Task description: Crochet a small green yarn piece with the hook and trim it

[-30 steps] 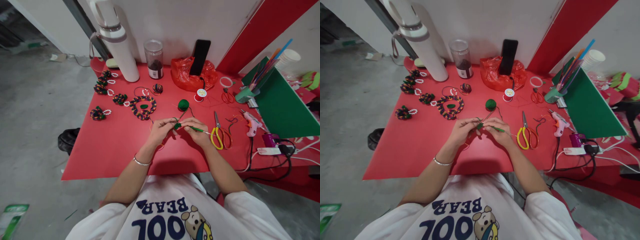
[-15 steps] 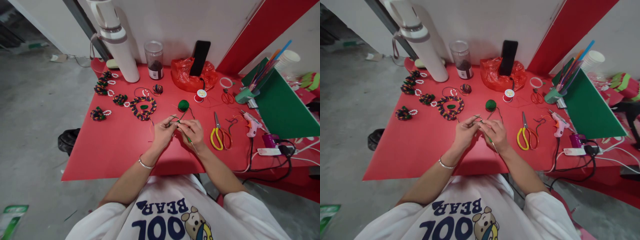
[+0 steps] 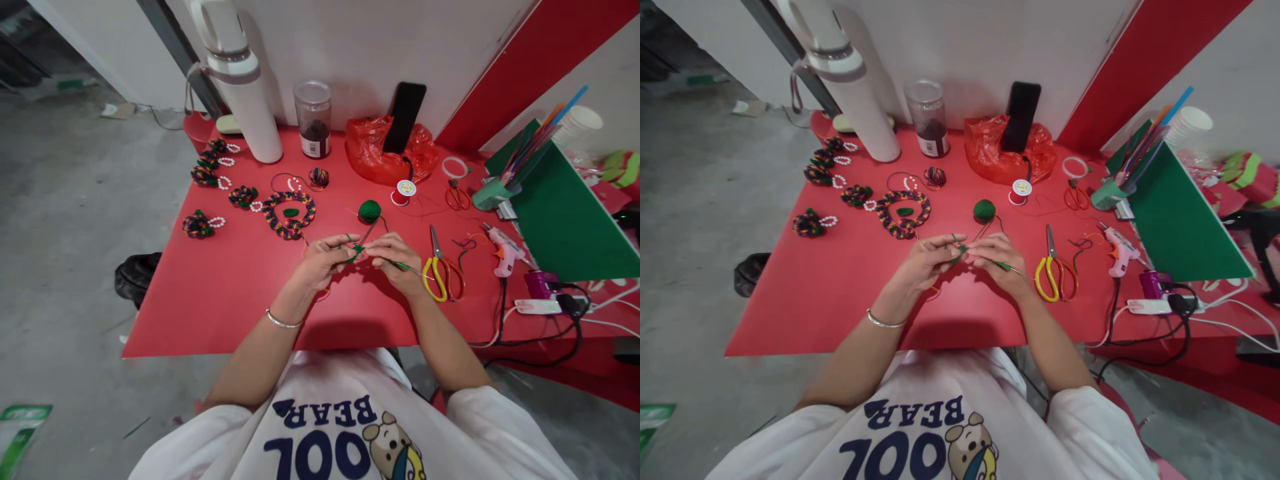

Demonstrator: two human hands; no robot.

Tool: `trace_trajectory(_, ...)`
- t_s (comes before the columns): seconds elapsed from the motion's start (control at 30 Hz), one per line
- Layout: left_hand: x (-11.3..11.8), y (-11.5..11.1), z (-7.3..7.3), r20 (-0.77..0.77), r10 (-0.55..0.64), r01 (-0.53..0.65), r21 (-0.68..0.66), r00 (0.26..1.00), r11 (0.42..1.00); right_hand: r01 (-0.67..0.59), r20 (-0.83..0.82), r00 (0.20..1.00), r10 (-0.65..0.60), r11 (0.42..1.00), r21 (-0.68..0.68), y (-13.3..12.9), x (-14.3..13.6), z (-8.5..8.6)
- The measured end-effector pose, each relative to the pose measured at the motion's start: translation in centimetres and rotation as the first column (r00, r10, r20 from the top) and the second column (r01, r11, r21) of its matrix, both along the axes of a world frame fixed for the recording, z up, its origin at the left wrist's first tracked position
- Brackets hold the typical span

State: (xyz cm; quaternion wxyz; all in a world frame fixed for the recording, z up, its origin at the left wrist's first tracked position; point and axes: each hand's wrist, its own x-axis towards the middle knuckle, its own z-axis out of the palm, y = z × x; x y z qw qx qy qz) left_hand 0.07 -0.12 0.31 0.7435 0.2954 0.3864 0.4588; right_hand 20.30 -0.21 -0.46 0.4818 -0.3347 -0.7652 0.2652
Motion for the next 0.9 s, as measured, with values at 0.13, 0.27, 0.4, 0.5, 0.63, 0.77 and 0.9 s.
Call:
trace_trajectory(0.13,-0.1,0.0,0.2,-0.013,-0.003,0.003,-0.013,1.000,1.000,-0.032,-0.007,0.999,0.032,0.999,0.015,0.3,0.4,-0.1)
trace_trajectory(0.27,-0.3,0.1,0.4,-0.051,0.003,-0.003,-0.010,0.999,1.000,-0.066,0.006,0.998,0.066,0.998,0.019,0.4,0.8,0.0)
trace_trajectory(0.4,-0.4,0.1,0.6,-0.098,0.005,-0.007,-0.025,0.995,1.000,-0.108,0.016,0.994,0.107,0.994,0.010,0.4,1.1,0.4)
trace_trajectory(0.5,-0.4,0.1,0.8,-0.120,-0.007,0.001,-0.056,0.993,0.998,-0.133,-0.010,0.991,0.133,0.991,0.001,0.3,1.1,0.8)
trace_trajectory(0.63,-0.4,0.1,1.0,-0.134,-0.042,0.031,-0.083,0.990,0.996,-0.131,-0.055,0.990,0.129,0.990,-0.043,0.1,1.1,1.2)
trace_trajectory(0.77,-0.4,0.0,1.1,-0.138,-0.056,0.046,-0.079,0.989,0.996,-0.129,-0.113,0.987,0.117,0.986,-0.107,-0.1,1.0,1.4)
trace_trajectory(0.9,-0.4,0.1,1.1,-0.118,-0.053,0.045,-0.072,0.992,0.996,-0.128,-0.142,0.984,0.106,0.980,-0.152,-0.1,0.9,1.4)
